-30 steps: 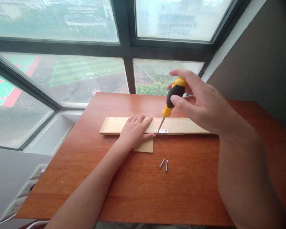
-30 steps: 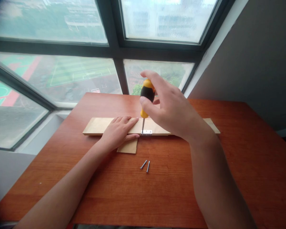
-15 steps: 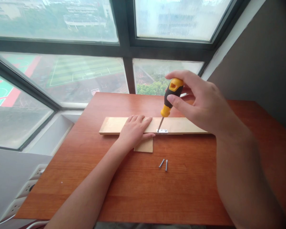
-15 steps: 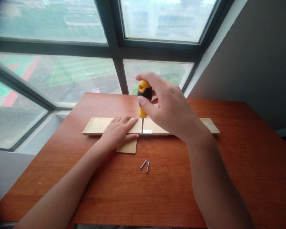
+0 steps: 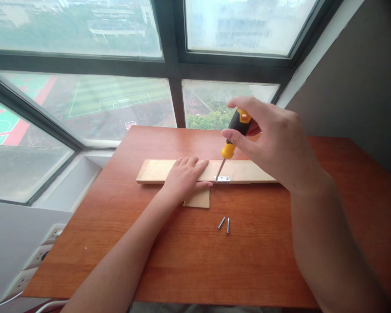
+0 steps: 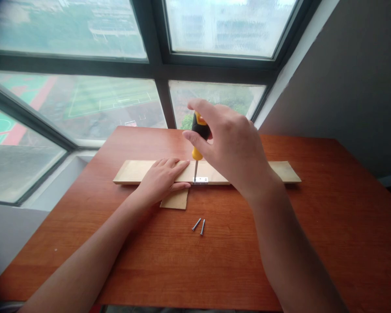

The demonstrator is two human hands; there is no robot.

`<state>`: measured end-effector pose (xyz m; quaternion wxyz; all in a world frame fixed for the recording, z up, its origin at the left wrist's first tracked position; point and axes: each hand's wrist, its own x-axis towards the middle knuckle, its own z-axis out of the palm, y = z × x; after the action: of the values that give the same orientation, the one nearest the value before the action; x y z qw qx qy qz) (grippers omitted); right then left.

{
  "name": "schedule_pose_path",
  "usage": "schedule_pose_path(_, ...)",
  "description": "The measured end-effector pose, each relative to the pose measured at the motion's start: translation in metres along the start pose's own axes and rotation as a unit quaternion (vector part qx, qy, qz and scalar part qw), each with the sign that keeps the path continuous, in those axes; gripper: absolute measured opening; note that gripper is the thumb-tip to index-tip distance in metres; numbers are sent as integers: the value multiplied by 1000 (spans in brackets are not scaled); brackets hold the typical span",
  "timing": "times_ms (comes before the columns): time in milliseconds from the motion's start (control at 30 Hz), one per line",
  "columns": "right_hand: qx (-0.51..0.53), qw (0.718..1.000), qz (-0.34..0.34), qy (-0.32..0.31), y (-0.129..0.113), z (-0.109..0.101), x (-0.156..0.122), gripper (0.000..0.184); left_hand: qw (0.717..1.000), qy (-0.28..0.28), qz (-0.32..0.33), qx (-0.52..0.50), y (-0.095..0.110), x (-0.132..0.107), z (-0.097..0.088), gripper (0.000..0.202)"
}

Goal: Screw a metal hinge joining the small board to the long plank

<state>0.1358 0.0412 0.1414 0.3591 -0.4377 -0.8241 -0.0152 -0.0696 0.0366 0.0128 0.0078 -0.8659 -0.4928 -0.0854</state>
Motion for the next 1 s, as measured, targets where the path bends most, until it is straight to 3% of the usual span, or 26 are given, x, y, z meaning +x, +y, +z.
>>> schedule_pose_path(233,103,994,-10,-42,-2,1,-1,45,1000,-3,3,-1,0,1,-1,67)
schedule_pose_path(433,30,999,21,29,0,8,0,37,1000,-4,0,-6,-1,1,-1,65)
schedule_pose_path(633,113,993,6,-29,-2,7,0,43,1000,-3,2,-12,-1,1,-1,67)
schedule_pose_path(833,26,999,23,20,4,8,1,37,1000,-3,-2,-13,-1,0,0,65)
schedule_pose_path(1000,120,992,1,-42,3,5,0,47,1000,-3,-2,-12,0,0,0,65)
